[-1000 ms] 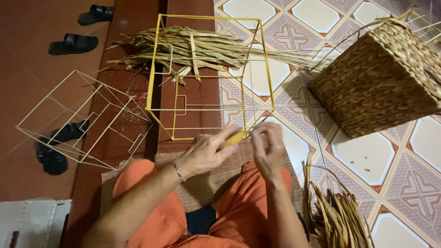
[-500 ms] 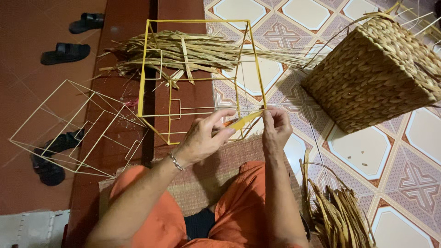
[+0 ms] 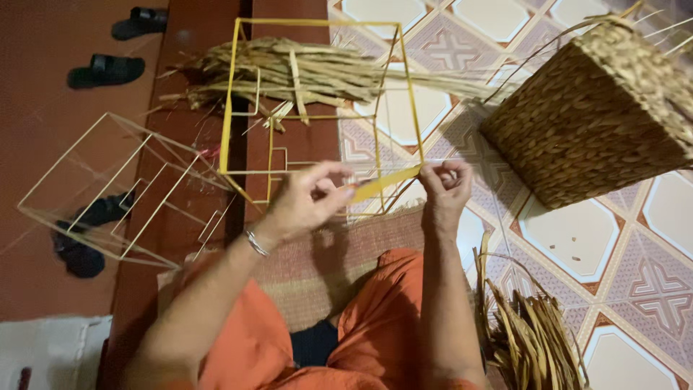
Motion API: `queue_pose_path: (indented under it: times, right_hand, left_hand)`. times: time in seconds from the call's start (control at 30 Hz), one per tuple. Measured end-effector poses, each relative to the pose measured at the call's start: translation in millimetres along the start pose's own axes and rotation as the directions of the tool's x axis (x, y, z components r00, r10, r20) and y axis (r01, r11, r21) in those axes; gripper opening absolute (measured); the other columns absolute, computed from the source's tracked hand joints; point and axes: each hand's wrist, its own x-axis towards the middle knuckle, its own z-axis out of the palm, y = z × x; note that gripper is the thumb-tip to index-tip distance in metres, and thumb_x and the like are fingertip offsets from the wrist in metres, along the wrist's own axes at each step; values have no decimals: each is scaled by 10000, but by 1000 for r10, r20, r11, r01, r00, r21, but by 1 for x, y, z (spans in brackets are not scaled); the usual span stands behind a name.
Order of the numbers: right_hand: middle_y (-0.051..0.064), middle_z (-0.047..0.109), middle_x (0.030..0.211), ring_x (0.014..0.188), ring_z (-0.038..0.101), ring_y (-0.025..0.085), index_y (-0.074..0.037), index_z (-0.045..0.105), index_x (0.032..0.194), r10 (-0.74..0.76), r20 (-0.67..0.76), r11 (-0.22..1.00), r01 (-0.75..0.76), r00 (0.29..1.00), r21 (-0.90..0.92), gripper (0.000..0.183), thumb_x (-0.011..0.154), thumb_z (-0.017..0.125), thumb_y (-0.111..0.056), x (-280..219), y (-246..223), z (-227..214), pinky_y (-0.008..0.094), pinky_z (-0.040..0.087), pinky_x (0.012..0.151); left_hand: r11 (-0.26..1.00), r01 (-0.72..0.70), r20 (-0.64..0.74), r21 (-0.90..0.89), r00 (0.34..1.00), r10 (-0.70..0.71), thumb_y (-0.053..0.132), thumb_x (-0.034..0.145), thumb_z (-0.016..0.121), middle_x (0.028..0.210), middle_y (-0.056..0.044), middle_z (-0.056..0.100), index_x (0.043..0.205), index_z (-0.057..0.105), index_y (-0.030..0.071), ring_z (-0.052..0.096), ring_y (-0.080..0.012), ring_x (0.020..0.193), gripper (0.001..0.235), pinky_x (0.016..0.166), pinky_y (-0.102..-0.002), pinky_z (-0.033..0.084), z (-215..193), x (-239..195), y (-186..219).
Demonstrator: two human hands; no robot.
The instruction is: The person sits on a mat and weaves dried palm leaves around a yellow wire frame to create a basket. They use scissors to trim the leaves and tape to secure the weave at various points. The process involves wrapping the leaves around the frame and tucking them into the weave.
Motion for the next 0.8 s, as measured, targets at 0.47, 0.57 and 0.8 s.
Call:
queue_pose_path:
  times: [0.47, 0.57, 0.8]
  right_hand:
    - [90, 652, 1011, 915, 679, 173, -62, 511, 1070, -71, 75, 996, 68, 995, 51, 301, 949, 752, 70, 7, 14, -19, 353, 628, 890]
    - [85, 642, 1027, 945, 671, 175, -63, 521, 1060, -81, 90, 996, 78, 993, 45, 281, 970, 750, 72, 10, 17, -24, 362, 628, 922]
    - [66, 625, 1047, 967, 677, 175, -68, 523, 1046, -93, 119, 995, 88, 989, 40, 254, 992, 730, 71, 14, 18, -30, 399, 640, 948]
  left_hand:
    - [959, 216, -94, -186, 967, -236, 138, 904, 748, 747, -85, 736, 1028, 772, -21, 674, -83, 596, 202, 491, -206, 537, -131, -62, -1]
    - [952, 303, -33, -32, 952, -304, 177, 872, 772, 718, -51, 754, 961, 791, 12, 667, -84, 548, 188, 438, -214, 514, -139, -58, -6]
    - [851, 408, -384, 330, 882, -274, 346, 682, 909, 600, -77, 704, 675, 737, 46, 668, -136, 529, 346, 510, -285, 537, -151, -59, -14]
